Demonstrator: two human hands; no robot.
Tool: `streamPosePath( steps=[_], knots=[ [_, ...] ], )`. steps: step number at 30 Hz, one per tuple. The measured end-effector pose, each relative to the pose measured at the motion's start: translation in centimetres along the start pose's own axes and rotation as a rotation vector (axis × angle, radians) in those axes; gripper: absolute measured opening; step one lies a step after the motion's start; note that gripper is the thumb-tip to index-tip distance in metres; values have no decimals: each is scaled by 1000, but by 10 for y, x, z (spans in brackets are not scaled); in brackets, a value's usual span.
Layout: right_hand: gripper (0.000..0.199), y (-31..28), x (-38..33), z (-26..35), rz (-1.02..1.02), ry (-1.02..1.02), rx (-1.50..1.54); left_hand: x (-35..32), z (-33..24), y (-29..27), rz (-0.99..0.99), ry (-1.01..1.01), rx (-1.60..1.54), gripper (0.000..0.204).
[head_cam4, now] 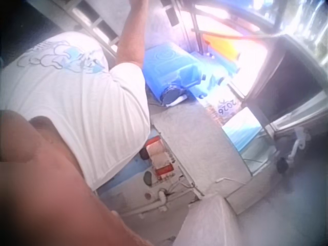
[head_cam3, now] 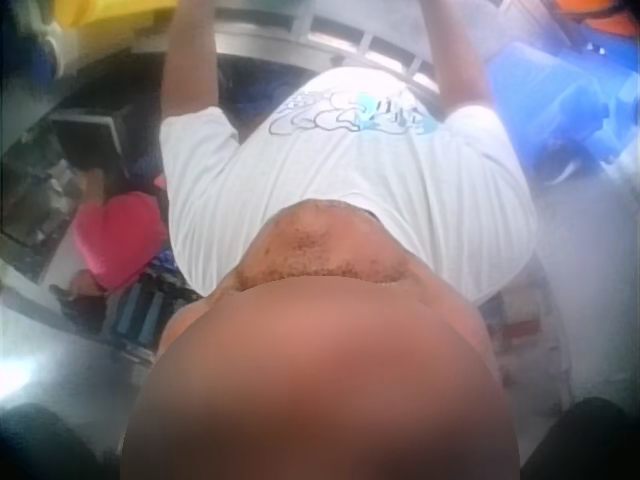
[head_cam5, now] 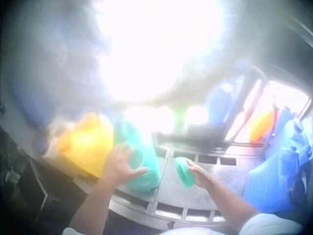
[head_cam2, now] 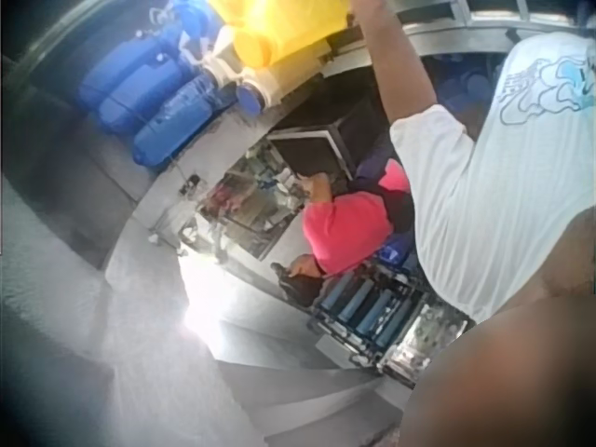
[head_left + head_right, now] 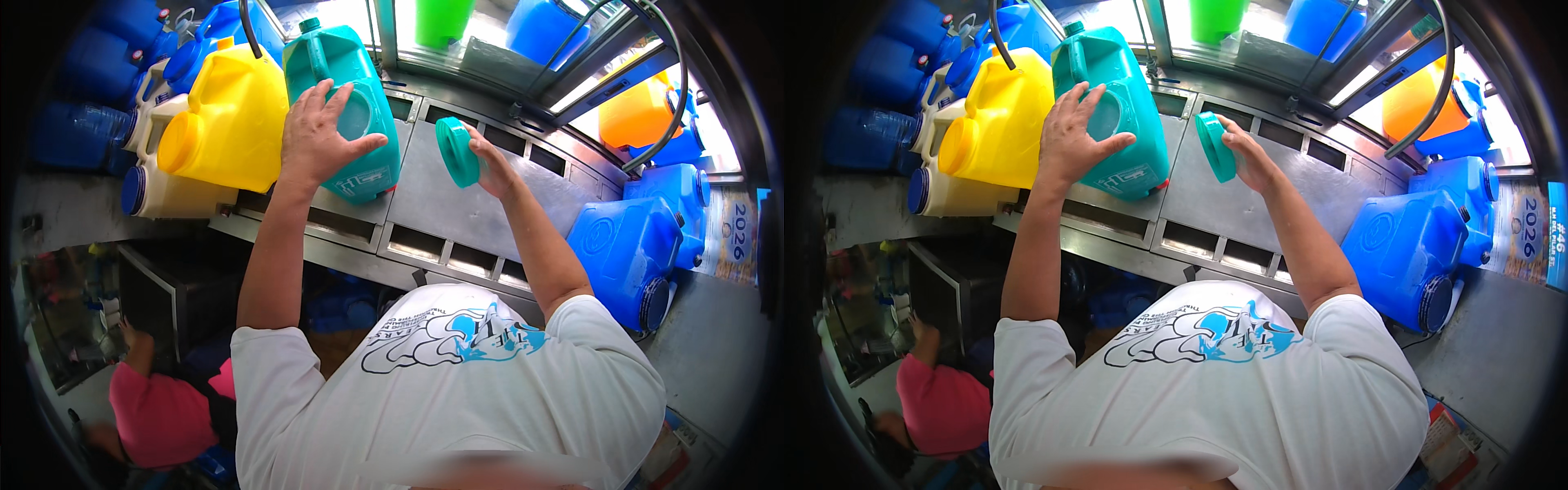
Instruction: The person places lids on several large plastic jugs, then uses a handheld sealing tool to crimp the lids onto the containers. The person handles orange, blue, and green jugs one at a time, securing each lid before moving to the next.
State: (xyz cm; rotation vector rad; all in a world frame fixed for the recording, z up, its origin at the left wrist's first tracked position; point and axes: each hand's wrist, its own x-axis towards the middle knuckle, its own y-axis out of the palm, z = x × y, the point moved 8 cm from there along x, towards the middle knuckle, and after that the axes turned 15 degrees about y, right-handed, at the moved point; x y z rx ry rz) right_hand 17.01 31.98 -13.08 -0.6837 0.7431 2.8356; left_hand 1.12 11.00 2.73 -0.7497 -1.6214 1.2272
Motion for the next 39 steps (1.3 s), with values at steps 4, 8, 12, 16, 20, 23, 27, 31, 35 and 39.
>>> streamPosePath(
  steps=[4,8,12,16,20,23,27,31,35,39],
  knots=[
    [94,39,8,44,21,-124,-160,0,0,7,35,-19,3,107],
    [95,107,14,110,-26,-359,-639,-7,2,2,-7,33,-13,119],
    [97,192,30,133,-167,-527,-1254,-41,9,-17,-361,89,-207,129],
    [94,248,46,117,-269,-531,-1724,-87,32,11,-549,-183,-673,139],
    [93,258,48,113,-372,-447,-1861,-88,42,39,-451,-195,-713,131],
    [93,260,48,114,-404,-323,-1859,-85,48,36,-481,-149,-642,132],
    [88,246,45,129,-484,-159,-1943,-85,46,32,-550,-57,-764,129],
    [67,204,53,161,-461,-244,-1679,-88,61,38,-534,-63,-856,115],
    [52,165,118,198,-507,-437,-1313,-101,100,57,-566,-336,-1316,95],
    [45,152,217,224,-491,-531,-1076,-117,85,64,-646,-199,-1129,104]
  ],
)
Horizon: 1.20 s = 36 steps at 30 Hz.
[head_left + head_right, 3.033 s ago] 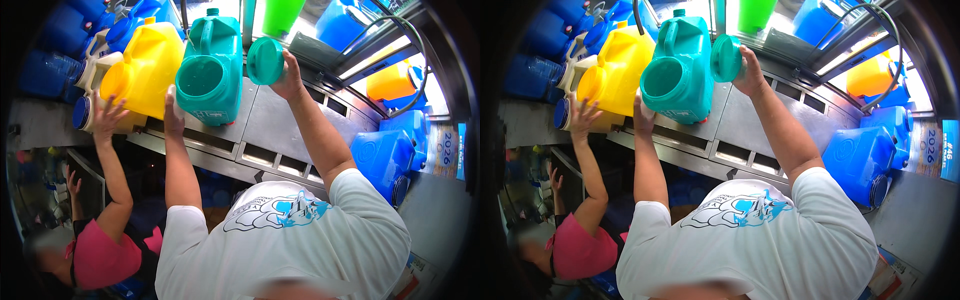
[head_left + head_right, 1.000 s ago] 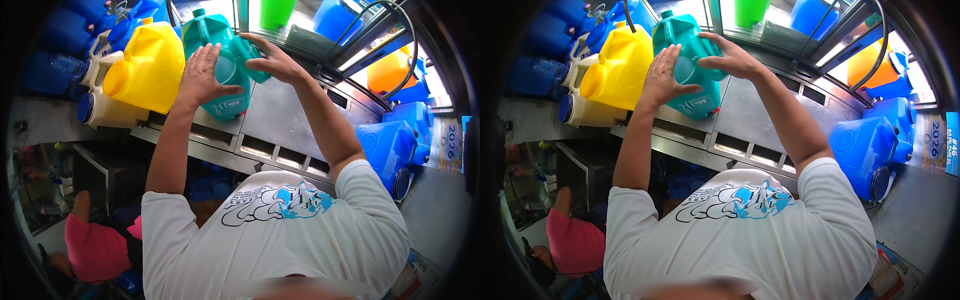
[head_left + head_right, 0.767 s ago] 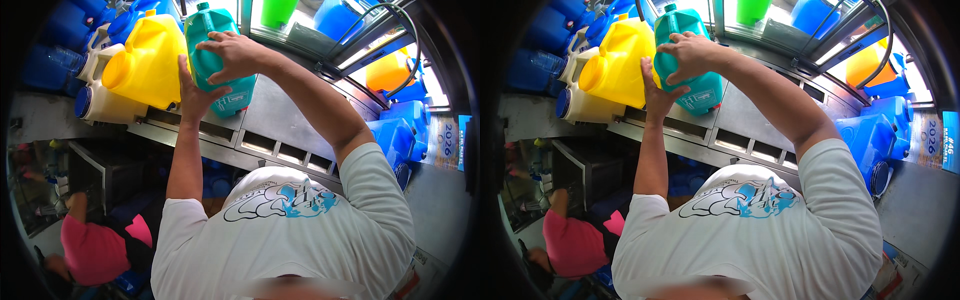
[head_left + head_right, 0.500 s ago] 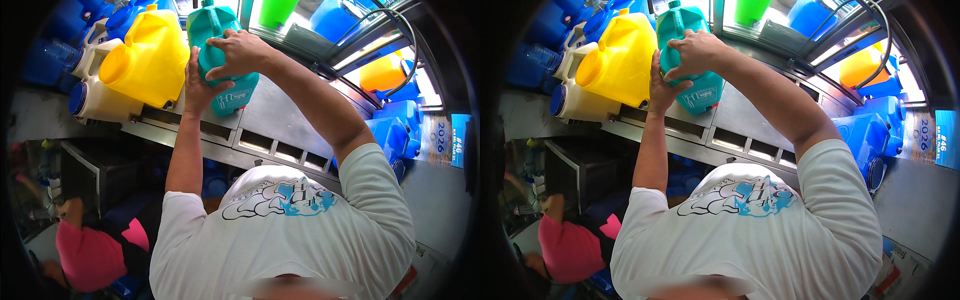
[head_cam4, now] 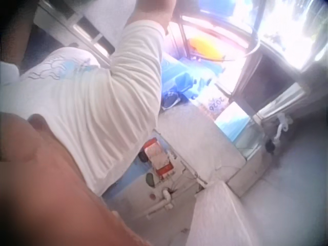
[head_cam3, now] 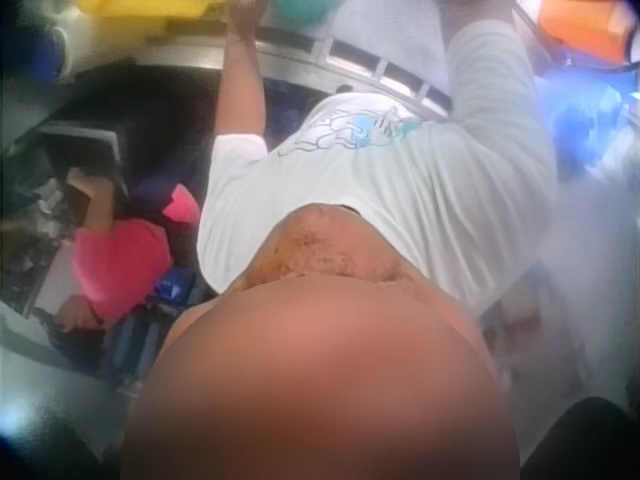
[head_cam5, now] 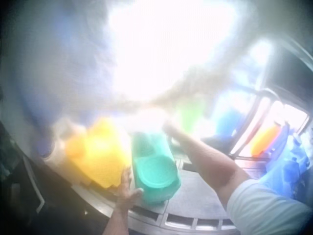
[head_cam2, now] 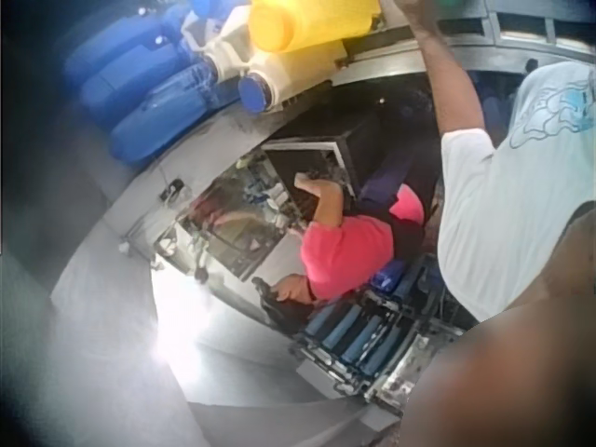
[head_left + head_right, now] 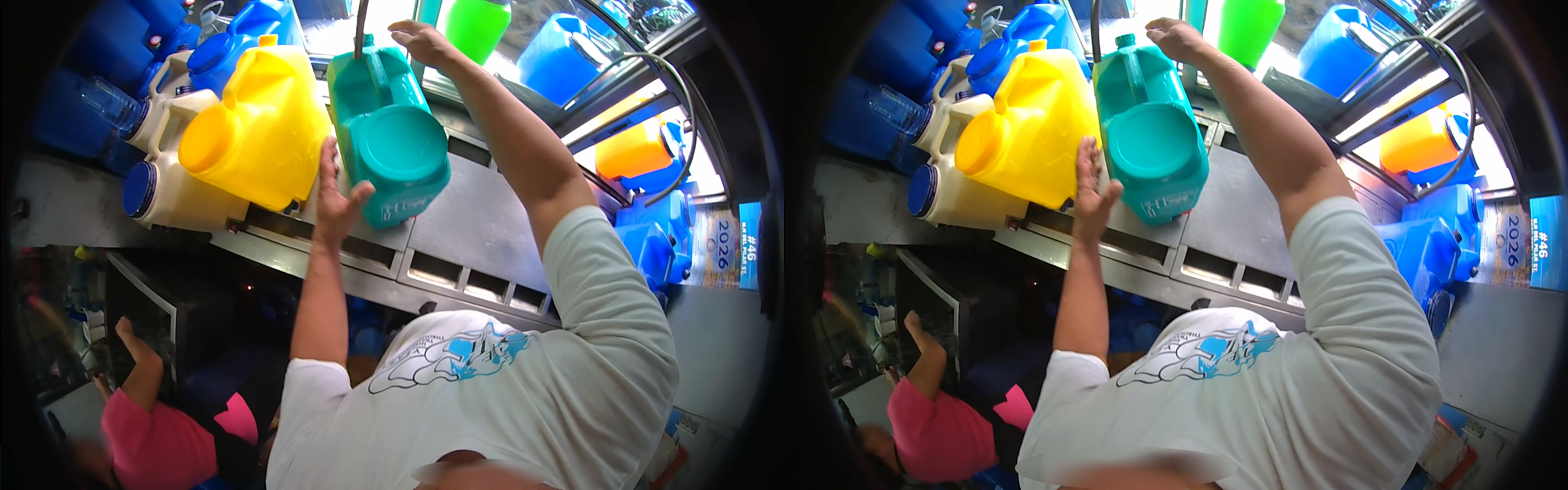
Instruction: The person places lids on several large plastic jugs, then uses a handheld sealing tool to crimp the lids onto the containers. The person handles orange, blue, and green jugs one at a time, securing each lid before moving to the next.
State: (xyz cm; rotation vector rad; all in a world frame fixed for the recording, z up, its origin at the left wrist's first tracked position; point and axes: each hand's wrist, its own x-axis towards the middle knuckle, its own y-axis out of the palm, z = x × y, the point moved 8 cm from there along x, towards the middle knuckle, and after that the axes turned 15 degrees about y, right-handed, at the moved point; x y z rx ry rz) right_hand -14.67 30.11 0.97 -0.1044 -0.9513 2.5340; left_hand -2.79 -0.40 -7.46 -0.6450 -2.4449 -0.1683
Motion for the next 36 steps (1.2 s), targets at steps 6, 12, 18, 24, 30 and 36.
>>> streamPosePath(
  steps=[6,12,18,24,30,36],
  knots=[
    [57,73,83,1,344,-17,102,-70,98,29,-288,-294,-388,100],
    [63,69,76,-14,264,52,43,-98,155,53,-497,-685,-713,85],
    [52,46,45,-22,356,53,98,-110,110,97,-459,-685,-497,74],
    [49,-19,-37,-72,249,108,153,-149,69,173,-146,-683,-521,90],
    [47,-152,-135,-168,-113,248,132,-162,51,234,61,-791,-644,100],
    [48,-245,-216,-229,-368,374,160,-180,59,300,236,-911,-688,101]
  ],
)
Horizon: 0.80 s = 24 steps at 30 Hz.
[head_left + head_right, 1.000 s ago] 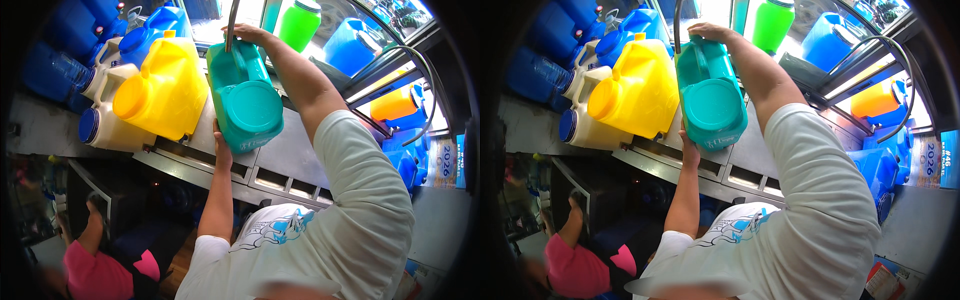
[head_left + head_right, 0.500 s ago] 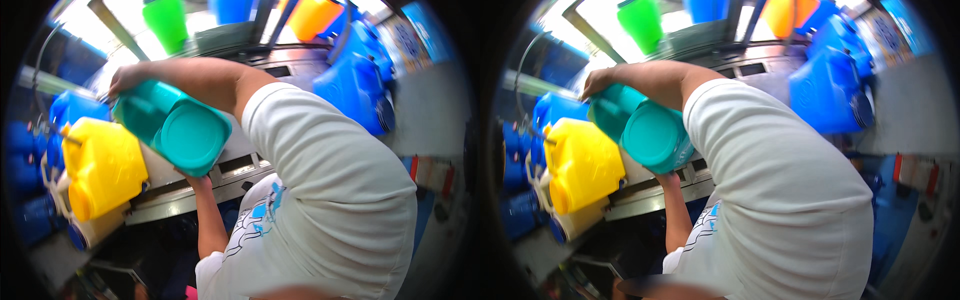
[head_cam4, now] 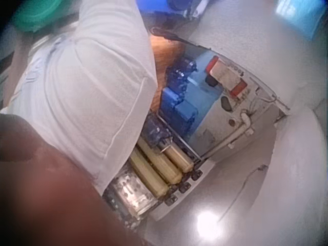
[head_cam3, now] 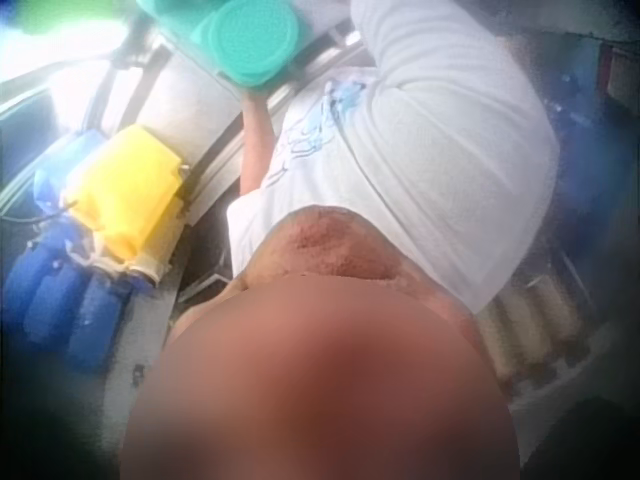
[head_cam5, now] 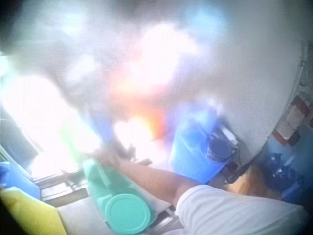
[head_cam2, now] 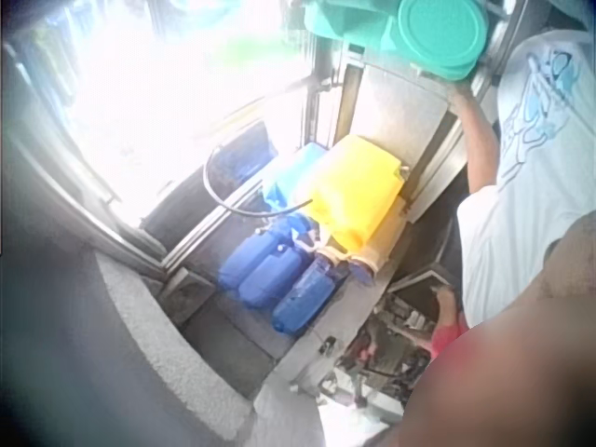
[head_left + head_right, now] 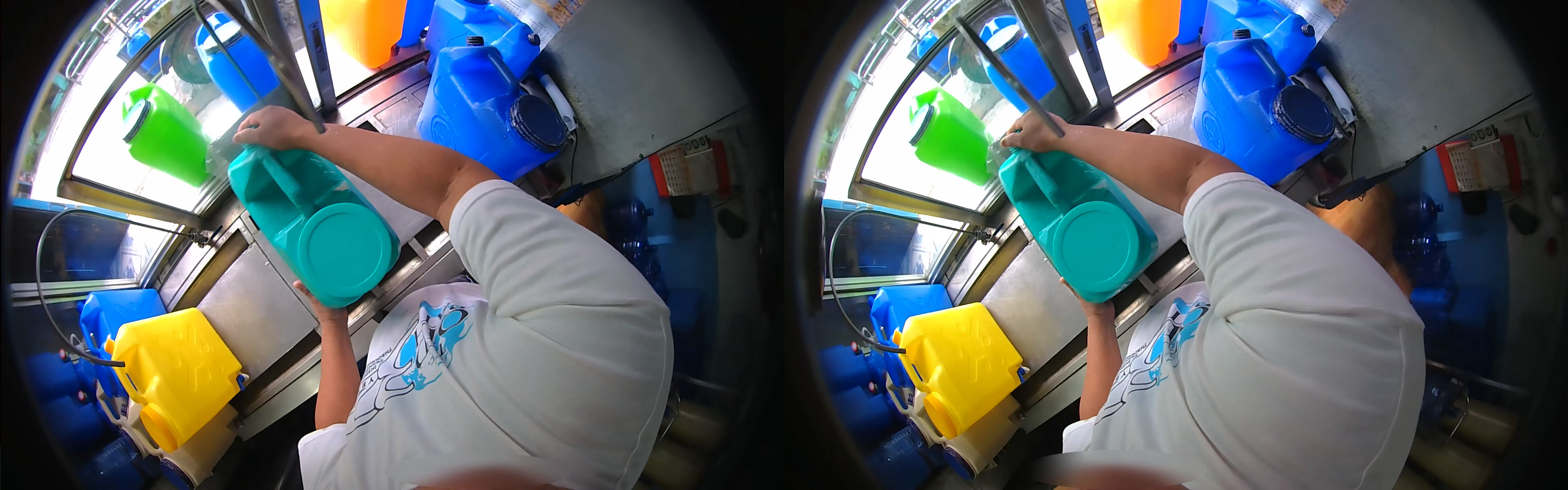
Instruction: The person places lids on several large plastic jugs, then uses a handheld sealing tool to crimp the lids onto the containers. The person handles orange, blue, and green jugs one at a time, securing each lid before moving to the next.
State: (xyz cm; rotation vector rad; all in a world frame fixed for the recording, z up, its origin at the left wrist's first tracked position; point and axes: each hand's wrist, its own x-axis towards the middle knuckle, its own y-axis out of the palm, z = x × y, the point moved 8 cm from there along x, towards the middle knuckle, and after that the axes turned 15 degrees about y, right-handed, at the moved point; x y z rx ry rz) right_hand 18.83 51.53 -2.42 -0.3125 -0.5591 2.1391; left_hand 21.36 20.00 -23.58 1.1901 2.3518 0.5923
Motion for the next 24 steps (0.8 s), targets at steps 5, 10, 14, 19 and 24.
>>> streamPosePath(
  steps=[5,10,14,19,24],
  knots=[
    [59,-68,-11,-34,10,28,-145,15,36,25,16,34,64,108],
    [53,-225,-30,-75,188,-137,-638,19,53,45,-8,46,113,103],
    [33,-367,-38,-166,282,169,-1173,14,56,47,-59,50,99,94],
    [37,-415,-40,-205,410,309,-903,10,60,32,-167,-17,136,96],
    [37,-422,-30,-214,485,461,-776,5,50,1,-215,-36,186,98]
  ],
)
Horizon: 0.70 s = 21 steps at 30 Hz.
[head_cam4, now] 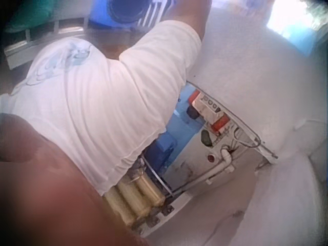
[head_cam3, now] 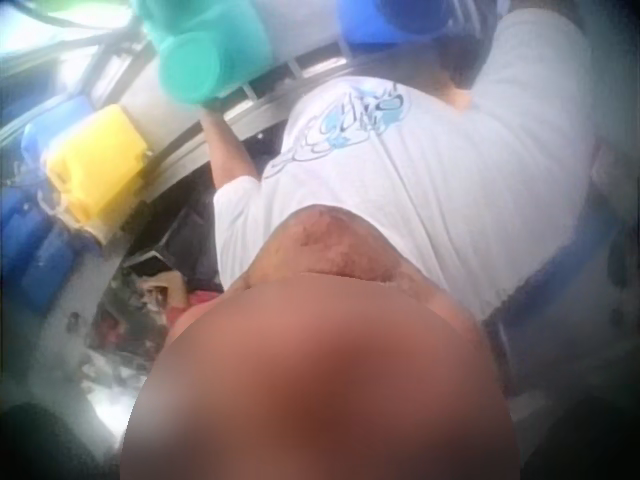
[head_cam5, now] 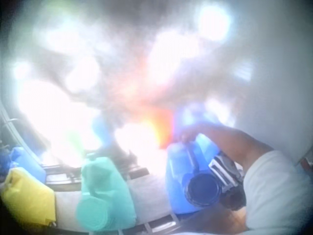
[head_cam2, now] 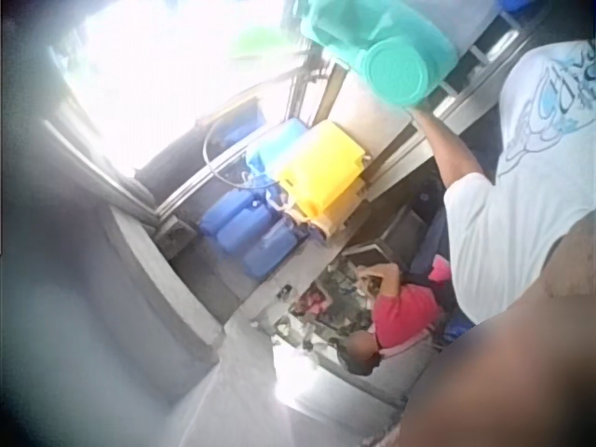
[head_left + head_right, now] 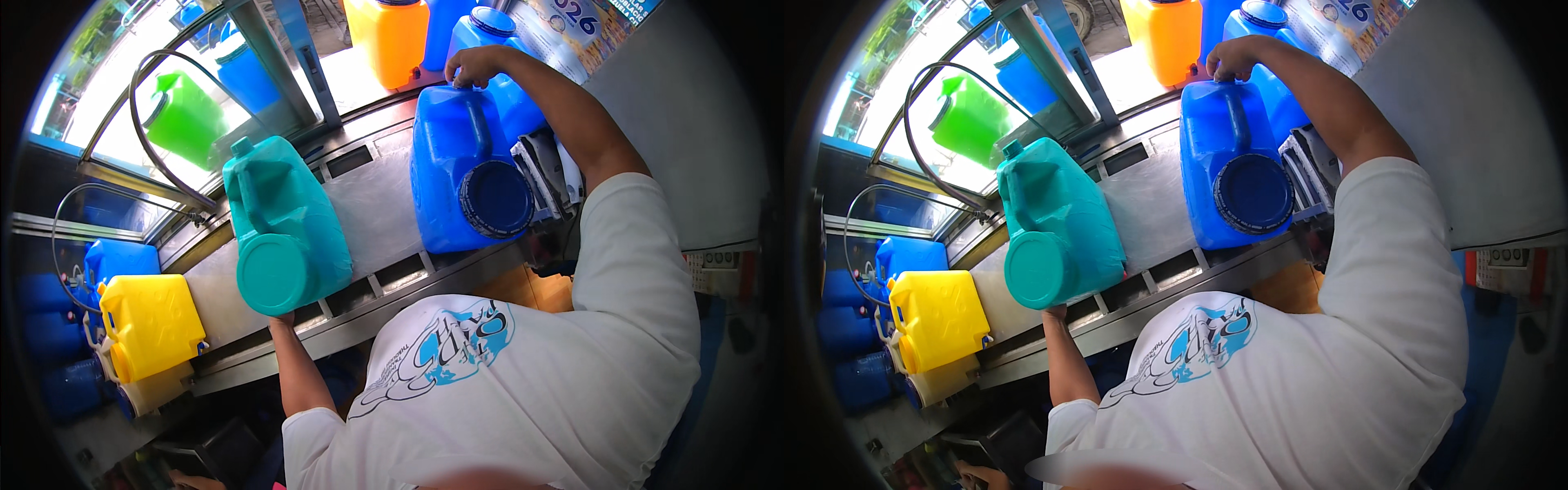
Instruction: The person places lids on several large plastic jugs, then uses a handheld sealing tool to crimp the lids onto the containers. The person handles orange, blue, and green jugs one at a time, securing each lid before moving to the next.
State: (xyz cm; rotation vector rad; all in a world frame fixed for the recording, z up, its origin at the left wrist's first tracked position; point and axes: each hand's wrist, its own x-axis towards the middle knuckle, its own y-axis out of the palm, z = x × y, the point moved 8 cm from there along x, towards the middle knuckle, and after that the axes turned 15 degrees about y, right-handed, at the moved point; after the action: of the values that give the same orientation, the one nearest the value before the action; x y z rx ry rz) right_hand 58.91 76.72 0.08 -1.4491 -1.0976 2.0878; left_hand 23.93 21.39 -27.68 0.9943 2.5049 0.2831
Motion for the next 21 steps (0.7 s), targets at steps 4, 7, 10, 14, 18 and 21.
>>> streamPosePath(
  steps=[4,7,10,14,18,21],
  knots=[
    [31,3,6,3,-86,-38,-9,1,0,-24,-22,16,43,99],
    [32,12,-21,9,-511,-139,-48,0,-13,-21,-40,60,109,100],
    [36,54,-75,1,-869,-113,12,-15,-61,-7,-191,301,129,101],
    [41,98,-113,9,-968,-94,27,-63,-138,39,-79,748,100,121],
    [47,100,-116,20,-969,-78,11,-69,-141,60,-68,700,105,125],
    [51,95,-112,29,-972,-91,3,-59,-135,52,-101,688,25,121]
  ],
)
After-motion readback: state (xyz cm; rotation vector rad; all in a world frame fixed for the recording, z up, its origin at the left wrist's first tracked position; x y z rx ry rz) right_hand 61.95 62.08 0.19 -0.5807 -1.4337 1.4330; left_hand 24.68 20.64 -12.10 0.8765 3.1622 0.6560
